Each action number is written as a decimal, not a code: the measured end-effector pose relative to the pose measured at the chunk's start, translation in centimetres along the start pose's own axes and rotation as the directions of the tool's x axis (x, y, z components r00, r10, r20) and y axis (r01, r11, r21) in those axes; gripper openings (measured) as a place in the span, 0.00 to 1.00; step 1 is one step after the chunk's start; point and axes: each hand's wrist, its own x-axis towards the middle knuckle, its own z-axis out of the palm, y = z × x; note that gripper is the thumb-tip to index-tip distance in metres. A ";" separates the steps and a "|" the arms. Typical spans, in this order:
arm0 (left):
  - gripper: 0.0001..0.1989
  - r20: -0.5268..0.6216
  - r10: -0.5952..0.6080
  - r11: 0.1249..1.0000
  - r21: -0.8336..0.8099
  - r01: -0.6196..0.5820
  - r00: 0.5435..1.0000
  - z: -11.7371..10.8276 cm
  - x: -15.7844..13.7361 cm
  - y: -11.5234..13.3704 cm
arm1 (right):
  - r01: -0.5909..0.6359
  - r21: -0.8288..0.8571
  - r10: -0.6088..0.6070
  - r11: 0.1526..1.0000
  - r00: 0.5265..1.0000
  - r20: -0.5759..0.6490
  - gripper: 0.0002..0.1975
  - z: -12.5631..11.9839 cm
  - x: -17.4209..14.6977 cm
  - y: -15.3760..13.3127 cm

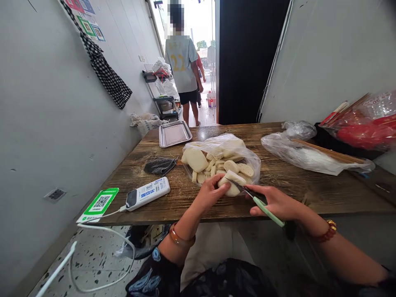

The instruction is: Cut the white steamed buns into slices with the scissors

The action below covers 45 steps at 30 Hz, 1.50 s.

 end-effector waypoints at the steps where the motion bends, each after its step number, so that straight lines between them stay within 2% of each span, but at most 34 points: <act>1: 0.22 -0.006 0.003 1.000 0.004 -0.003 1.000 -0.1 0.1 0.0 | -0.007 -0.015 0.007 1.000 1.000 -0.003 0.42 0.0 0.1 -0.1; 4: 0.20 -0.028 0.004 1.000 0.003 -0.004 1.000 -0.3 0.3 -0.1 | 0.006 -0.045 -0.008 0.999 0.999 -0.031 0.36 0.0 0.5 -0.1; 9: 0.21 -0.040 -0.021 0.999 -0.037 0.020 0.999 -0.6 0.8 0.0 | 0.056 0.004 -0.056 0.998 0.994 -0.094 0.28 0.4 1.1 0.6; 13: 0.22 -0.031 -0.050 0.991 -0.127 0.046 0.998 -0.4 1.1 -0.5 | 0.047 0.066 -0.042 0.997 0.996 -0.083 0.22 1.2 1.9 1.2; 15: 0.23 -0.026 -0.078 0.968 -0.239 0.070 0.997 -0.3 1.2 -0.9 | -0.004 0.152 0.017 0.988 0.996 -0.083 0.25 1.5 2.3 1.7; 18: 0.25 -0.061 -0.108 0.899 -0.432 0.071 0.992 -0.4 1.2 -1.3 | -0.094 0.279 0.129 0.956 0.986 -0.110 0.35 1.7 2.5 2.6; 21: 0.26 -0.112 -0.112 0.852 -0.522 0.038 0.987 -0.6 1.1 -1.3 | -0.120 0.334 0.170 0.935 0.978 -0.122 0.41 1.6 2.0 3.1; 24: 0.27 -0.133 -0.110 0.826 -0.563 0.016 0.985 -0.8 1.1 -1.3 | -0.129 0.273 0.169 0.953 0.977 -0.129 0.39 1.3 1.2 2.9; 28: 0.26 -0.110 -0.094 0.818 -0.575 0.014 0.989 -0.7 1.0 -1.1 | -0.077 0.046 0.085 0.996 0.975 -0.206 0.33 0.9 0.4 2.3; 31: 0.24 -0.090 -0.093 0.827 -0.562 0.026 0.992 -0.5 0.8 -0.8 | -0.068 -0.044 0.058 0.997 0.981 -0.185 0.34 0.6 0.0 1.9; 45: 0.25 -0.183 -0.029 0.838 -0.540 -0.076 0.983 0.2 0.3 0.1 | -0.025 -0.078 0.019 0.997 0.997 -0.080 0.43 -0.2 -1.5 -0.2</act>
